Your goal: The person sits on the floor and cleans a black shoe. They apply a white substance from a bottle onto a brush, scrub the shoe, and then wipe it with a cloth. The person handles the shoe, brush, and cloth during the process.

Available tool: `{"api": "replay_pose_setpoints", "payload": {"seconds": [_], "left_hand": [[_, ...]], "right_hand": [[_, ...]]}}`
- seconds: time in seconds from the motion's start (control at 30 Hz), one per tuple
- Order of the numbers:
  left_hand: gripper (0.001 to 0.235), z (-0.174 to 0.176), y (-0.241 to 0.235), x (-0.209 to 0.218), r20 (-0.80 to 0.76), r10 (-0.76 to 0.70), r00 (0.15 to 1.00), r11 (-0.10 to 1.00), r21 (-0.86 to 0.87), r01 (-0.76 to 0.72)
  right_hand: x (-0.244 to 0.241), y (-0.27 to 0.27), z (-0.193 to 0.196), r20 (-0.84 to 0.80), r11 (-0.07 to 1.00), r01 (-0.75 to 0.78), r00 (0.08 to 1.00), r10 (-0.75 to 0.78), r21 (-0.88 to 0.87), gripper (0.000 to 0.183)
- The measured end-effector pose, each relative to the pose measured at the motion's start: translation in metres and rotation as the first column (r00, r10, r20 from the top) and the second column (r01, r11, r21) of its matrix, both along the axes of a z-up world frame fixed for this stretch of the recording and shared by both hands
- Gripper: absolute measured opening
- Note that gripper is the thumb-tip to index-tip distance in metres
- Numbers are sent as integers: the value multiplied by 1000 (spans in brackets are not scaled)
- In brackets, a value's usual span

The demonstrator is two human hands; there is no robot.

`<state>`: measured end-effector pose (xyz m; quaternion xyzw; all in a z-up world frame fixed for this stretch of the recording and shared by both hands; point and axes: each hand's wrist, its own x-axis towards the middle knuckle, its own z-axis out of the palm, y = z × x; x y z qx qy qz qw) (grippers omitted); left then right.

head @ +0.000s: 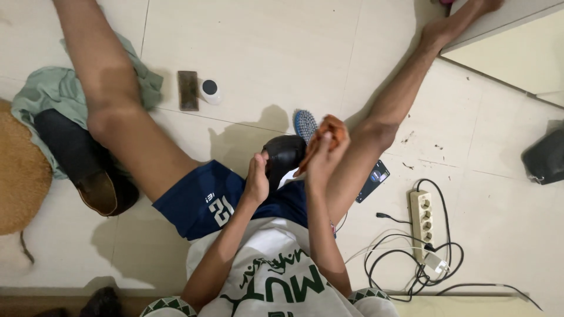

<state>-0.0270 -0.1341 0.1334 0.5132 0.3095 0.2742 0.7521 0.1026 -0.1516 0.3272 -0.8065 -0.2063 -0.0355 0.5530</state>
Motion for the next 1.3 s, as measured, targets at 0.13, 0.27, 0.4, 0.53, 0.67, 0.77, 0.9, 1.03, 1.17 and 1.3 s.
{"api": "replay_pose_setpoints", "payload": {"seconds": [0.13,0.27,0.4,0.53,0.67,0.77,0.9,1.03,1.17,1.3], "left_hand": [[86,124,17,12,-8,-12,1000,999,-33,12],[90,149,22,16,14,-54,998,998,-36,55],[105,176,19,14,88,-104,991,993,-53,109],[105,165,11,6,135,-140,981,986,-75,151],[91,178,16,-6,174,-75,982,983,-155,103],[91,187,19,1,143,-153,978,985,-52,162],[113,108,3,3,192,-241,951,964,166,210],[107,155,20,5,208,-228,951,961,205,185],[67,189,25,-3,219,-369,903,894,347,282],[99,173,20,-10,265,-220,939,965,200,170]], "right_hand": [[-19,-15,16,-47,982,161,986,-157,100,43],[-56,-16,22,167,997,-71,984,70,2,45],[-69,-16,29,306,982,-184,934,184,-29,43],[-85,-25,29,376,947,-315,872,314,-61,34],[-81,-39,47,229,886,-463,864,448,16,33],[-66,-47,58,181,870,-483,869,461,101,36],[-48,-41,68,255,932,-347,896,363,-104,37],[-65,-44,62,261,921,-376,883,390,-105,33],[-80,-47,63,295,883,-440,833,469,-162,33],[-67,-65,74,53,815,-580,813,579,-7,38]]}}
